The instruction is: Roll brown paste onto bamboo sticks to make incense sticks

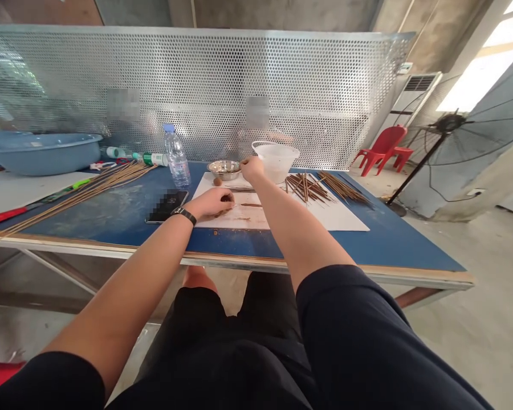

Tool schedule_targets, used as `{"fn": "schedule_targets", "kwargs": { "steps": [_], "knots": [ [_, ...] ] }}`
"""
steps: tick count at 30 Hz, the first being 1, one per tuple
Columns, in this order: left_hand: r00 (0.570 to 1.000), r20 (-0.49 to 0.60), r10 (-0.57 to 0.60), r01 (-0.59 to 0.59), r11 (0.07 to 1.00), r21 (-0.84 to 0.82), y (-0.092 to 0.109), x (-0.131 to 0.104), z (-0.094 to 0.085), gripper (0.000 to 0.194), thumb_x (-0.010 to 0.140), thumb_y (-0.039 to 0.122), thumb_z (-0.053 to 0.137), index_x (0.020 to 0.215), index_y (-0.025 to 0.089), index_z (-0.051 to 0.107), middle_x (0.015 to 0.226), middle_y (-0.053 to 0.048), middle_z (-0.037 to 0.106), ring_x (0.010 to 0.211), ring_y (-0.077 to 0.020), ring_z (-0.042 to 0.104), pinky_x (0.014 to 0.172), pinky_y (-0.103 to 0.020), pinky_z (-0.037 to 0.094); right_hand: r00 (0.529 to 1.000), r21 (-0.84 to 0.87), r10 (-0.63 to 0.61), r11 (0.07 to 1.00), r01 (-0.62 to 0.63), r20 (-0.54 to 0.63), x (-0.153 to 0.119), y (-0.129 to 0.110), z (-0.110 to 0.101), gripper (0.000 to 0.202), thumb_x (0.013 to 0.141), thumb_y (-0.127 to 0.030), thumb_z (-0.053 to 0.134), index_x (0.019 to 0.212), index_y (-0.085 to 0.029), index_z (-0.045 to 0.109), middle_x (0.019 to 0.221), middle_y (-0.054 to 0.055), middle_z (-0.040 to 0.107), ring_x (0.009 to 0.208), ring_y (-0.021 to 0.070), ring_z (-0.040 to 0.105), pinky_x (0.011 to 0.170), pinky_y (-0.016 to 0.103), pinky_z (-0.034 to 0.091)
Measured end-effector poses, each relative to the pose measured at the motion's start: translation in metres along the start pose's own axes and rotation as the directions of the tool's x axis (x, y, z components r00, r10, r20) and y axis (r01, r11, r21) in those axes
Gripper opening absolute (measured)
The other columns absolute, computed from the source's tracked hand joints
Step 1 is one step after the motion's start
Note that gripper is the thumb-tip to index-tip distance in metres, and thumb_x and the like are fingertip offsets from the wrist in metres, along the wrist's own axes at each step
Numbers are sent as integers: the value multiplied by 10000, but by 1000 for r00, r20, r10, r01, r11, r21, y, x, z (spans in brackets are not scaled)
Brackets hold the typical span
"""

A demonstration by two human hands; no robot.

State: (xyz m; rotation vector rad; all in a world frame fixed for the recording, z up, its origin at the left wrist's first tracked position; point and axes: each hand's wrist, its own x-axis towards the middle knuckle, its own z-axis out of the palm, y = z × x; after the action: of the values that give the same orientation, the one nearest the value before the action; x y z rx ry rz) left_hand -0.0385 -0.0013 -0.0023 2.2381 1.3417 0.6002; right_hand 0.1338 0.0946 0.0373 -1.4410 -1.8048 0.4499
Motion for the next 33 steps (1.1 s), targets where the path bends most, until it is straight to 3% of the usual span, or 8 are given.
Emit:
{"fn": "schedule_targets", "kwargs": {
  "steps": [4, 6, 9, 13, 19, 22, 26, 33],
  "knots": [
    [1000, -7, -10, 10, 1000, 14, 3, -2, -1, 94, 925, 302, 738, 900, 227, 687, 934, -94, 798, 823, -253, 728, 722, -349, 554, 998, -14, 38, 999, -39, -40, 4, 12, 0, 171, 1010, -195, 657, 934, -143, 801, 940, 104, 821, 874, 230, 751, 811, 324, 602],
    [1000, 4, -21, 21, 1000, 17, 6, -4, -2, 94, 933, 297, 729, 897, 227, 678, 922, -93, 798, 791, -248, 726, 698, -348, 554, 998, -8, 28, 1000, -28, -48, 12, 10, 4, 166, 955, -173, 672, 840, -165, 793, 874, 84, 810, 852, 224, 749, 810, 316, 594],
    [999, 31, -34, 34, 999, 21, 11, -9, -3, 99, 949, 309, 708, 909, 232, 660, 881, -89, 791, 716, -242, 712, 622, -350, 534, 998, 9, -1, 1000, 2, -62, 27, 3, 13, 110, 849, -127, 727, 878, -178, 820, 965, 80, 834, 971, 246, 767, 933, 339, 597],
    [998, 50, -24, 22, 999, 41, 13, -11, -3, 97, 924, 295, 733, 887, 236, 665, 819, -75, 778, 693, -243, 709, 642, -359, 537, 998, 38, -21, 999, 23, -57, 41, 1, 24, 309, 734, -39, 755, 998, -176, 837, 1062, 91, 850, 1052, 271, 777, 1001, 366, 602],
    [1000, 4, -16, 15, 998, 63, 12, -8, 2, 89, 973, 313, 674, 933, 234, 666, 923, -101, 807, 767, -256, 730, 682, -371, 551, 998, 22, -27, 999, 28, -58, 36, 13, 13, 165, 842, -79, 708, 922, -177, 813, 937, 112, 823, 952, 296, 766, 923, 422, 609],
    [1000, -22, 7, -5, 996, 92, 13, -5, 8, 114, 998, 328, 643, 935, 235, 662, 1053, -121, 813, 902, -275, 746, 759, -378, 565, 997, -8, -77, 997, 77, -16, 24, 18, -5, 96, 933, -174, 703, 918, -185, 798, 867, 77, 796, 819, 233, 723, 820, 362, 586],
    [999, 8, 48, -48, 981, 187, 16, -4, 12, 123, 964, 296, 649, 854, 245, 631, 1002, -121, 800, 878, -293, 729, 742, -397, 532, 983, -105, -160, 980, 170, 90, 11, 18, -16, 166, 966, -270, 740, 818, -204, 775, 829, 59, 782, 786, 218, 694, 785, 336, 544],
    [981, 129, 145, -181, 920, 347, 15, -7, -6, 181, 968, 333, 638, 806, 250, 633, 981, -145, 783, 886, -317, 718, 709, -408, 485, 910, -348, -179, 882, 317, 374, 15, 9, 22, 183, 870, -165, 854, 705, -196, 779, 855, 158, 818, 950, 342, 772, 848, 365, 568]
  ]
}}
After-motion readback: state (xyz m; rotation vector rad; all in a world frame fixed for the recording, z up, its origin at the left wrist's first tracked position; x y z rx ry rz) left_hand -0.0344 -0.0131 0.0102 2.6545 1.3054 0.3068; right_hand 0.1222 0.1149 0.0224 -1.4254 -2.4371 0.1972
